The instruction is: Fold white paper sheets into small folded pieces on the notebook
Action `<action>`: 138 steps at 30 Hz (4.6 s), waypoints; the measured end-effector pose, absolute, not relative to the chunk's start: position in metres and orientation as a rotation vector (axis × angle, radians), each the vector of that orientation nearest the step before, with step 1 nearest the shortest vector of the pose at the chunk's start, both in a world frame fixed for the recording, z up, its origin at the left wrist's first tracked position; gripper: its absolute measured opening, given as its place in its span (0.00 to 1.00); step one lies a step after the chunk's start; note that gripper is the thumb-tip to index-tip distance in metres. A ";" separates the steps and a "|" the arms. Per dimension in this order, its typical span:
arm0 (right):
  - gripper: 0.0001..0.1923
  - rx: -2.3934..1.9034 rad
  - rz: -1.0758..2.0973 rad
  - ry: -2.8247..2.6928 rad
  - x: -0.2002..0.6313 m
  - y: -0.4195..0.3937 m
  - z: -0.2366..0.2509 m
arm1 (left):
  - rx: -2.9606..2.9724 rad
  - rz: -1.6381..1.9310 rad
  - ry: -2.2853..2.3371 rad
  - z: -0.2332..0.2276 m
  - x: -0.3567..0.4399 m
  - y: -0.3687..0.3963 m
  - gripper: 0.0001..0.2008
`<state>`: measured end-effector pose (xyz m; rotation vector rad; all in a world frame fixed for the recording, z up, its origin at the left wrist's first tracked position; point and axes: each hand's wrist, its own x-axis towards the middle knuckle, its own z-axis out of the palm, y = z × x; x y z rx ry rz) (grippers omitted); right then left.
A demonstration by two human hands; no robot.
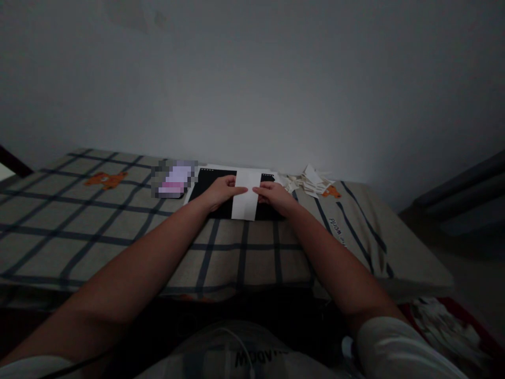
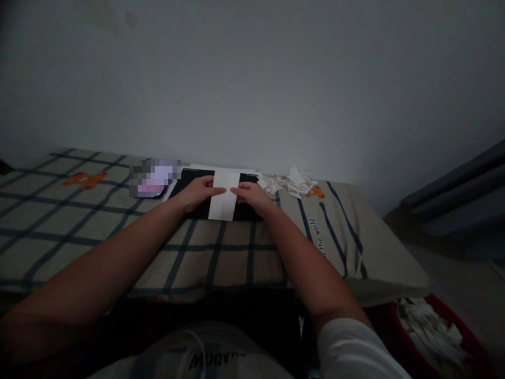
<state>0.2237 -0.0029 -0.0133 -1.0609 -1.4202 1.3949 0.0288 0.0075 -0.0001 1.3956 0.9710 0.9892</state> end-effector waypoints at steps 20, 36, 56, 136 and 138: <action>0.11 -1.206 1.091 -1.383 0.224 0.002 -0.014 | 1.561 1.068 1.049 -0.007 0.025 0.015 0.31; 0.17 -1.275 0.816 -1.617 0.225 -0.003 -0.007 | 2.174 0.974 1.324 -0.006 0.025 0.009 0.21; 0.28 -1.143 0.921 -1.449 0.228 0.002 -0.011 | 1.795 1.003 1.424 0.000 0.022 0.013 0.03; 0.14 -1.093 1.178 -1.455 0.221 -0.007 -0.008 | 1.593 0.774 1.042 0.012 0.033 -0.006 0.12; 0.14 -1.063 1.223 -1.420 0.221 -0.005 -0.008 | 1.566 0.776 1.051 0.015 0.033 -0.007 0.10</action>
